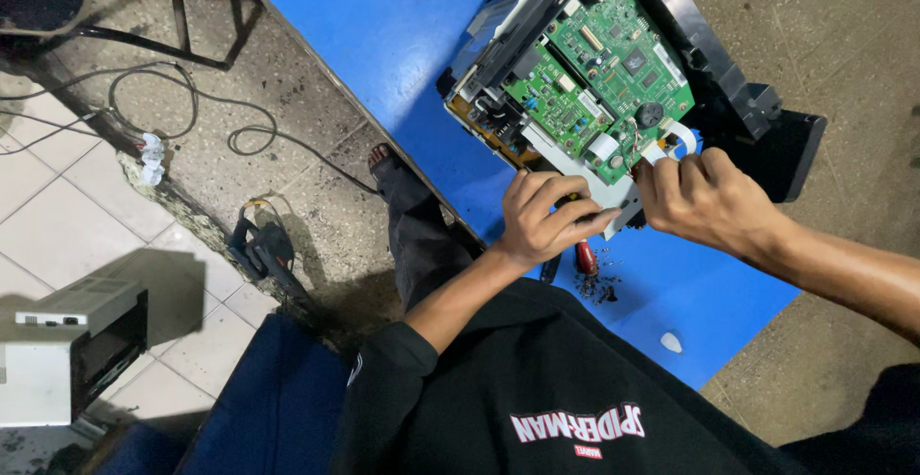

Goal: The person disassembles a printer on a blue workbench, removes the circuit board, and uses a screwdriver to remove screws from the printer housing. The person then reassembles the printer by placing the circuit board back and securing the housing.

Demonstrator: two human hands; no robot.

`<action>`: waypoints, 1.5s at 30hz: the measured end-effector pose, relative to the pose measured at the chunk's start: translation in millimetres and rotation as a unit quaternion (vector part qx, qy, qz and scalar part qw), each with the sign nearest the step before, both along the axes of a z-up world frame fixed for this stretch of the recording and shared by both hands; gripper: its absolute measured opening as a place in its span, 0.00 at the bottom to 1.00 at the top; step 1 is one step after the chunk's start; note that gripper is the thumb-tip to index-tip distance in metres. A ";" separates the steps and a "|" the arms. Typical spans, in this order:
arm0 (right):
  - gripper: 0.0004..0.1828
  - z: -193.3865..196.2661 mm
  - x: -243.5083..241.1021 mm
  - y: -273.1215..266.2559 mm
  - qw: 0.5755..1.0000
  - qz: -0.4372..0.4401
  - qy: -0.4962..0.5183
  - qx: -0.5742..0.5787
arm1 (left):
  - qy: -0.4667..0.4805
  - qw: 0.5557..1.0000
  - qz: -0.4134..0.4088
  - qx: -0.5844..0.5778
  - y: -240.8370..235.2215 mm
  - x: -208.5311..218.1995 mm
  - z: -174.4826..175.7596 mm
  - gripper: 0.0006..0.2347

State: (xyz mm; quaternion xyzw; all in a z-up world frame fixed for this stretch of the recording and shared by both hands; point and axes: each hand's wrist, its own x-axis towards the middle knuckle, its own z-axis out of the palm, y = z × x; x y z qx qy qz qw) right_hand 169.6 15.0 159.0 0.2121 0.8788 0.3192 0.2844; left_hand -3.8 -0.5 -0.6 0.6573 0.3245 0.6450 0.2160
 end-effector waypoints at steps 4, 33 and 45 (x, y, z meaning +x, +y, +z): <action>0.12 0.4 -1.2 0.4 1.000 -0.004 -0.004 0.000 | 0.001 1.000 -0.002 -0.003 0.1 -0.4 1.2 0.11; 0.06 -1.4 -2.4 1.3 0.999 -0.047 0.005 -0.028 | -0.002 1.000 0.000 0.004 -1.9 1.5 -6.5 0.11; 0.06 -0.6 2.2 8.5 0.994 -0.064 -0.037 -0.085 | -0.017 1.000 0.005 0.008 -4.7 5.2 -12.5 0.11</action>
